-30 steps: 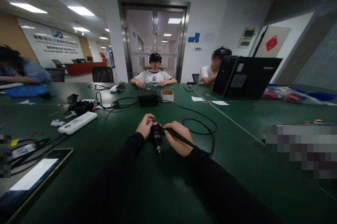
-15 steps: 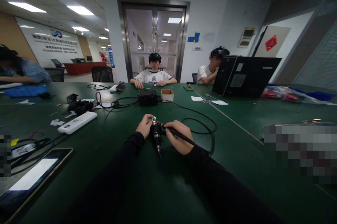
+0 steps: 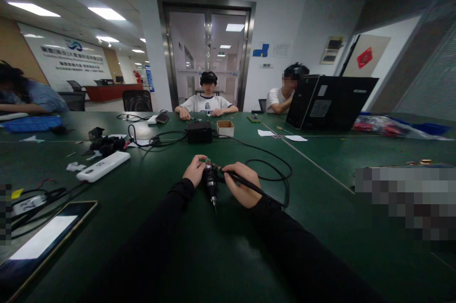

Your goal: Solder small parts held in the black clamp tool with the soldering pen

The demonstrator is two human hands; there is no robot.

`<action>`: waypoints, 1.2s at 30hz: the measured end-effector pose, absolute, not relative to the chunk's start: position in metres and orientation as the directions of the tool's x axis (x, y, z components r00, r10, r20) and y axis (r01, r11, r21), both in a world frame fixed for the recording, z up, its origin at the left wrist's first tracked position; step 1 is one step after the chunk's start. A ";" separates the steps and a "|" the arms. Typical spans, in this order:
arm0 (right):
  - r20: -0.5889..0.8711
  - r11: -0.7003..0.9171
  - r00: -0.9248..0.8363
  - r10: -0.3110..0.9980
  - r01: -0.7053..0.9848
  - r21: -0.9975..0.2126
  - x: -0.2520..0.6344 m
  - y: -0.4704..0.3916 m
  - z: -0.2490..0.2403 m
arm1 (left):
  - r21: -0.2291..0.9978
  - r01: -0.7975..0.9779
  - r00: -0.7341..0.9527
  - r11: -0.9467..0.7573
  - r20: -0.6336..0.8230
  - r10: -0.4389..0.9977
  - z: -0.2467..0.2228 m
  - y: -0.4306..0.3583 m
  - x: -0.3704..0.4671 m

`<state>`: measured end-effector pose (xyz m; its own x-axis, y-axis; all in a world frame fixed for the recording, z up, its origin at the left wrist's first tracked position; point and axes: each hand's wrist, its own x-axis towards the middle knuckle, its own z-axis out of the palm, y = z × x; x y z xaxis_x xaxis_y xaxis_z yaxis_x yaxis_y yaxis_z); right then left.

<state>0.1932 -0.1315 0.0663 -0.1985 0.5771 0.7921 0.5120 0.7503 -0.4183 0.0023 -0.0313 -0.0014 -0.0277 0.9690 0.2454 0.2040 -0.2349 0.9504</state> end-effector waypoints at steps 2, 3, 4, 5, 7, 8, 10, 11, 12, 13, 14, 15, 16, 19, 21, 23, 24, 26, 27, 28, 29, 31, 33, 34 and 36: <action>0.804 0.751 -0.175 0.568 0.508 -0.421 0.194 -0.131 0.067 | 0.945 0.225 -0.031 -0.236 0.249 0.968 -0.001 -0.031 0.002; 0.808 0.751 -0.165 0.566 0.508 -0.423 0.195 -0.130 0.067 | 0.943 0.235 -0.031 -0.236 0.250 0.968 -0.001 -0.031 0.002; 0.809 0.749 -0.158 0.566 0.508 -0.425 0.196 -0.130 0.067 | 0.941 0.244 -0.029 -0.234 0.248 0.968 -0.001 -0.030 0.002; 0.810 0.748 -0.152 0.566 0.509 -0.427 0.196 -0.129 0.067 | 0.940 0.254 -0.027 -0.228 0.243 0.970 -0.001 -0.031 0.002; 0.807 0.740 -0.146 0.573 0.514 -0.433 0.198 -0.129 0.066 | 0.936 0.282 -0.024 -0.212 0.228 0.973 0.001 -0.032 0.001; 0.804 0.736 -0.143 0.577 0.517 -0.436 0.198 -0.128 0.066 | 0.932 0.301 -0.027 -0.203 0.222 0.975 0.003 -0.033 0.001; 0.802 0.729 -0.137 0.581 0.526 -0.438 0.200 -0.128 0.067 | 0.919 0.350 -0.040 -0.184 0.211 0.977 0.007 -0.037 0.002; 0.803 0.726 -0.132 0.581 0.530 -0.438 0.201 -0.127 0.066 | 0.909 0.378 -0.050 -0.173 0.207 0.977 0.009 -0.040 0.002; 0.805 0.723 -0.126 0.580 0.535 -0.437 0.202 -0.126 0.066 | 0.898 0.409 -0.061 -0.162 0.204 0.977 0.011 -0.042 0.002; 0.807 0.720 -0.119 0.578 0.540 -0.436 0.203 -0.125 0.066 | 0.886 0.438 -0.072 -0.152 0.204 0.976 0.013 -0.045 0.002; 0.808 0.716 -0.114 0.578 0.544 -0.436 0.204 -0.124 0.066 | 0.873 0.465 -0.081 -0.143 0.203 0.976 0.015 -0.047 0.003; 0.807 0.712 -0.109 0.581 0.548 -0.439 0.205 -0.123 0.065 | 0.861 0.490 -0.091 -0.135 0.204 0.975 0.018 -0.049 0.003; 0.805 0.708 -0.105 0.584 0.552 -0.441 0.206 -0.122 0.065 | 0.850 0.511 -0.098 -0.126 0.203 0.974 0.020 -0.050 0.003; 0.799 0.697 -0.095 0.593 0.558 -0.451 0.208 -0.119 0.063 | 0.824 0.560 -0.122 -0.090 0.190 0.974 0.029 -0.054 0.003; 0.797 0.693 -0.091 0.597 0.558 -0.456 0.209 -0.118 0.063 | 0.817 0.574 -0.140 -0.056 0.165 0.976 0.035 -0.057 0.004; 0.799 0.694 -0.084 0.595 0.554 -0.459 0.209 -0.119 0.063 | 0.825 0.564 -0.141 -0.024 0.125 0.982 0.041 -0.063 0.007; 0.801 0.693 -0.077 0.594 0.555 -0.460 0.209 -0.119 0.063 | 0.826 0.564 -0.133 -0.010 0.103 0.986 0.043 -0.067 0.010; 0.803 0.692 -0.070 0.592 0.556 -0.461 0.210 -0.119 0.063 | 0.797 0.603 -0.100 0.001 0.074 0.992 0.045 -0.078 0.016; 0.803 0.690 -0.069 0.592 0.560 -0.460 0.210 -0.118 0.063 | 0.770 0.638 -0.074 -0.011 0.075 0.994 0.046 -0.084 0.019; 0.804 0.688 -0.070 0.591 0.564 -0.457 0.210 -0.118 0.063 | 0.740 0.671 -0.046 -0.032 0.084 0.995 0.046 -0.090 0.023; 0.805 0.686 -0.071 0.590 0.570 -0.452 0.210 -0.117 0.063 | 0.714 0.698 -0.019 -0.057 0.098 0.995 0.046 -0.096 0.025; 0.806 0.681 -0.072 0.587 0.583 -0.444 0.211 -0.116 0.062 | 0.680 0.726 0.022 -0.104 0.128 0.992 0.048 -0.103 0.029; 0.808 0.680 -0.074 0.584 0.589 -0.437 0.212 -0.115 0.061 | 0.654 0.747 0.041 -0.118 0.131 0.990 0.050 -0.106 0.028; 0.808 0.679 -0.075 0.584 0.590 -0.436 0.212 -0.115 0.061 | 0.635 0.764 0.050 -0.116 0.122 0.991 0.052 -0.105 0.025; 0.808 0.680 -0.079 0.584 0.590 -0.434 0.213 -0.116 0.062 | 0.587 0.803 0.055 -0.102 0.097 0.994 0.057 -0.102 0.013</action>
<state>0.2129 -0.1155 0.0617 -0.0787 0.5838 0.8081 0.5904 0.6804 -0.4341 0.0129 -0.1023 0.0570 0.0555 0.9937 0.0970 0.8028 -0.1022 0.5874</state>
